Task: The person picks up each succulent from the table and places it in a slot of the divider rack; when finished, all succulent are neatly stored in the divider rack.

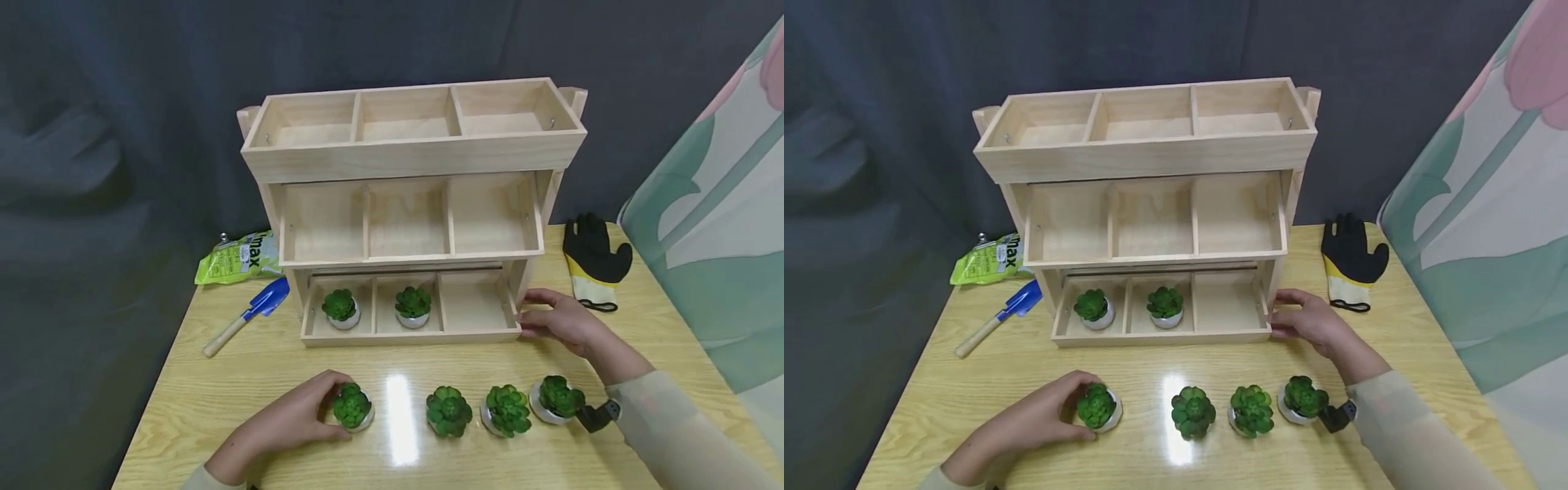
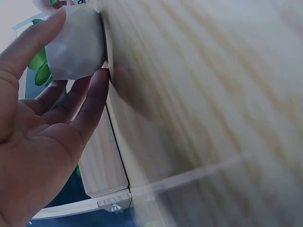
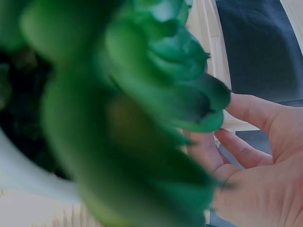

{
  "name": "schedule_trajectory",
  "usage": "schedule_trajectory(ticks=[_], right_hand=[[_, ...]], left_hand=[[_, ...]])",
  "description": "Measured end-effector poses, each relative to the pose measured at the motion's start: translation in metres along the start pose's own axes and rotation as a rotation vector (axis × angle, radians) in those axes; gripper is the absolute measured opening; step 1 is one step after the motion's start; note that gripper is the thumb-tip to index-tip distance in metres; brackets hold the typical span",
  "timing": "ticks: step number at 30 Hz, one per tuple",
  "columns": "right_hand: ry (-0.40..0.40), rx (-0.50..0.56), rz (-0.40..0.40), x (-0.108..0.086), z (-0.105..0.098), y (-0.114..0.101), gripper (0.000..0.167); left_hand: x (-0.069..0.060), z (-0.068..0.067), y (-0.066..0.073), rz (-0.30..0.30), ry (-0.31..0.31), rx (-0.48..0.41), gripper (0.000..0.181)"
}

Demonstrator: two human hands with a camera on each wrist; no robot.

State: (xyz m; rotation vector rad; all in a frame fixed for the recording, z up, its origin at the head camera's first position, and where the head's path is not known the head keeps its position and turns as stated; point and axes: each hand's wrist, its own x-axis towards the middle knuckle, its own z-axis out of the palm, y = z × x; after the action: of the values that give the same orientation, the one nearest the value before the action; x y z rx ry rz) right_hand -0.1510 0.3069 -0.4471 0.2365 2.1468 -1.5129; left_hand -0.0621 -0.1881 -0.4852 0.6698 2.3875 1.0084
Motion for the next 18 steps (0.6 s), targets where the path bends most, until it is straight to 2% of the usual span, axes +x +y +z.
schedule_trajectory(ticks=[3, 18], right_hand=[[-0.003, -0.001, -0.005, 0.0008, -0.0036, -0.0017, 0.077], [0.013, 0.001, 0.015, 0.0028, -0.0013, 0.0021, 0.077]], left_hand=[[0.0043, 0.0, 0.0012, 0.01, 0.004, 0.003, 0.07], [0.0047, 0.0018, 0.0014, 0.009, 0.0, -0.001, 0.068]])
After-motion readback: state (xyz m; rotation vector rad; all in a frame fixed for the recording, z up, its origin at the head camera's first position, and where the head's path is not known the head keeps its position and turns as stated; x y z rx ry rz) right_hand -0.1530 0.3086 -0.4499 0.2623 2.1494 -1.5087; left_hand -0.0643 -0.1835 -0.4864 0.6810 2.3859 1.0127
